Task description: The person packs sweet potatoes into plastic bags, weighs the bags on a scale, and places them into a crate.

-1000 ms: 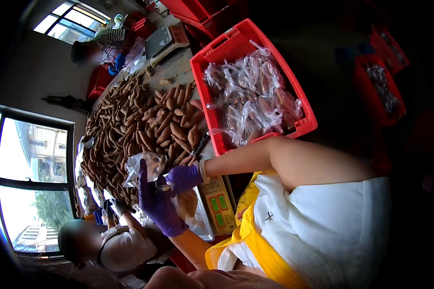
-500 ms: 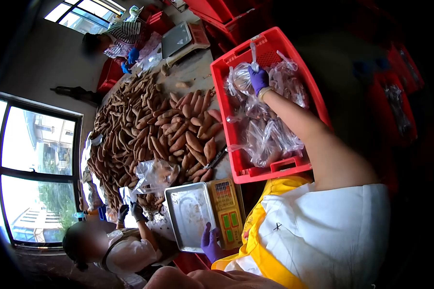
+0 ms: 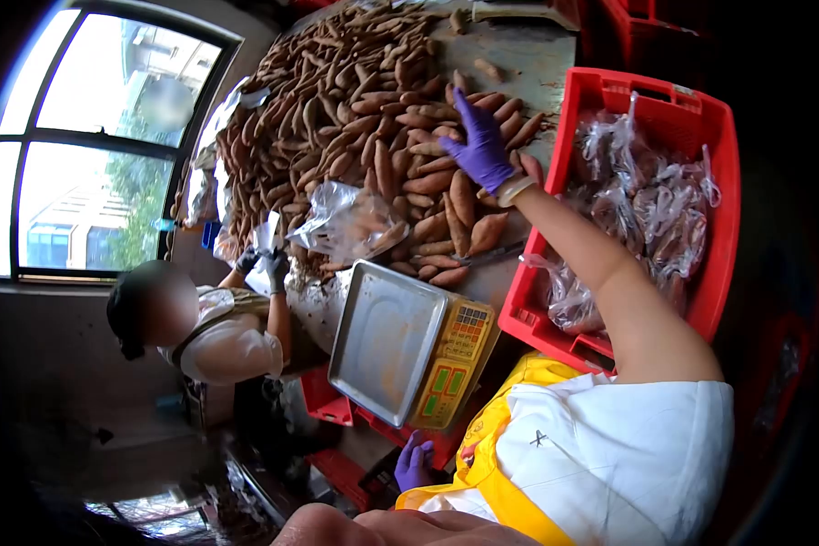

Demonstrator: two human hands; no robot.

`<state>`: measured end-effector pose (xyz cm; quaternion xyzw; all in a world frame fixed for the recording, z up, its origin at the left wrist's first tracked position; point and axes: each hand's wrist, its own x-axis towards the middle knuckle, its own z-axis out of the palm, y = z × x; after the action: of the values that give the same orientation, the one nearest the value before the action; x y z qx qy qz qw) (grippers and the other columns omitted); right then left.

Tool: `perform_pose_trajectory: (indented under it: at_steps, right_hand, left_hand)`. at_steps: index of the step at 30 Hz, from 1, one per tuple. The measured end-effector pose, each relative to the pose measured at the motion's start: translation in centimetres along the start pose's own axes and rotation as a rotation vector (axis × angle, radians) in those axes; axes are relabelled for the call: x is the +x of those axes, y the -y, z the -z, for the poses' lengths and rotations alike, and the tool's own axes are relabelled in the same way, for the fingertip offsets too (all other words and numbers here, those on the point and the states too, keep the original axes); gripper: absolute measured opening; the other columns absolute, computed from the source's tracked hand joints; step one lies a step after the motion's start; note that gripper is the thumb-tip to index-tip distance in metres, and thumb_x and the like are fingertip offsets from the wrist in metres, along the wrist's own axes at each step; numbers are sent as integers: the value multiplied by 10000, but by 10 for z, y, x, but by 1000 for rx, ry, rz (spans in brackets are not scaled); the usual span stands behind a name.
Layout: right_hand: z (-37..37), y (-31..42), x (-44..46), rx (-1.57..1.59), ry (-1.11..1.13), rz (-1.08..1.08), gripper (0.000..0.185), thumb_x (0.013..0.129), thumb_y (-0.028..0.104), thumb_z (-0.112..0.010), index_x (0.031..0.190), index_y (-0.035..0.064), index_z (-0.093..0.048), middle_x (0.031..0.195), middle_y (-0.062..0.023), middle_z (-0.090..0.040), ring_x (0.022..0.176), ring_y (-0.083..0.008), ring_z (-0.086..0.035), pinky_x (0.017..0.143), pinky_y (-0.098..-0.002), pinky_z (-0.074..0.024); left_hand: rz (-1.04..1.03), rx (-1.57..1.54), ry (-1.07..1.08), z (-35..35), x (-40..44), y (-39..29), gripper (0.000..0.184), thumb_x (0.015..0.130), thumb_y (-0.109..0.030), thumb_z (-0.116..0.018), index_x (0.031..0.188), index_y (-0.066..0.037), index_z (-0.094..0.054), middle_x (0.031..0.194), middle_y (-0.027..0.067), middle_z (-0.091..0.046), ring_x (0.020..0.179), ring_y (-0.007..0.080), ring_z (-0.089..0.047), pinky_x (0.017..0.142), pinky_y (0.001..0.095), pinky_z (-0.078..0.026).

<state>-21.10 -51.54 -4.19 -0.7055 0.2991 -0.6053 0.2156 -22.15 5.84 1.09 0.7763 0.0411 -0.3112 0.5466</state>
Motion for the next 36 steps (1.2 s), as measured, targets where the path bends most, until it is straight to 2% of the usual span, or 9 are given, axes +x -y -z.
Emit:
perform_pose_trajectory:
  at_steps: [1,2,5,9,12,14,19,25,36]
  right_hand:
    - [-34,34,-6,750,227,-325,872,792,193,-753,1486,88,-236,1343,-183,-473,1171,-315,-519,978,-363,-414]
    - [-80,35,-16,179,256,-13,963,758,289,-779,1493,72,-195,1389,-206,-425,1237,-345,-463,1019,-387,-378]
    - [-168,109,-37,164,823,-67,1198,634,467,-816,1514,99,-90,1478,-208,-299,1319,-384,-350,1102,-434,-254]
    - [-250,164,-59,-176,830,266,1224,617,466,-815,1515,135,-53,1505,-214,-213,1368,-412,-246,1113,-510,-214]
    - [-294,145,-55,-208,1327,20,436,923,315,-461,1338,191,-509,1178,-127,-631,995,-279,-641,883,-399,-489]
    - [-363,97,-59,-179,1466,234,340,800,359,-646,1064,152,-703,1056,-129,-687,938,-317,-665,814,-409,-528]
    - [-318,151,40,321,819,-255,234,948,225,-550,993,53,-702,880,-106,-710,736,-161,-639,719,-304,-505]
    - [-218,275,77,893,1156,43,266,937,256,-609,975,10,-700,840,-37,-699,776,-80,-606,761,-247,-496]
    - [-175,312,4,1110,1319,-300,358,926,391,-595,829,57,-678,615,33,-524,540,-55,-449,510,-217,-373]
  left_hand:
    - [-3,13,-13,-5,-5,1,350,932,-121,-559,1269,-23,-571,978,93,-688,807,117,-621,752,237,-476]
    - [14,14,-44,-11,-14,-1,358,930,-140,-563,1274,-39,-574,1001,98,-689,822,125,-626,766,246,-472]
    - [-1,-46,-100,-6,-31,25,353,934,-134,-555,1273,-38,-577,1031,108,-685,852,130,-632,772,248,-480]
    - [32,-92,-154,9,-62,63,350,944,-135,-541,1277,-35,-573,1064,116,-678,883,145,-642,778,262,-498]
    - [134,-250,-184,54,-82,135,350,954,-142,-531,1283,-26,-563,1065,131,-673,885,156,-645,782,269,-505]
    - [111,-400,-195,66,-98,150,344,961,-151,-524,1276,-18,-563,1046,130,-671,879,161,-643,790,275,-509]
    - [92,-571,-392,83,-117,141,321,947,-171,-537,1222,-14,-590,974,81,-671,821,130,-617,748,254,-488]
    - [-159,-345,-407,81,-36,43,316,899,-161,-591,1171,-4,-624,1053,40,-667,792,97,-592,706,224,-446]
    - [-635,-146,-16,19,49,-48,407,928,-20,-566,1327,10,-495,1216,70,-583,1010,100,-558,866,227,-447]
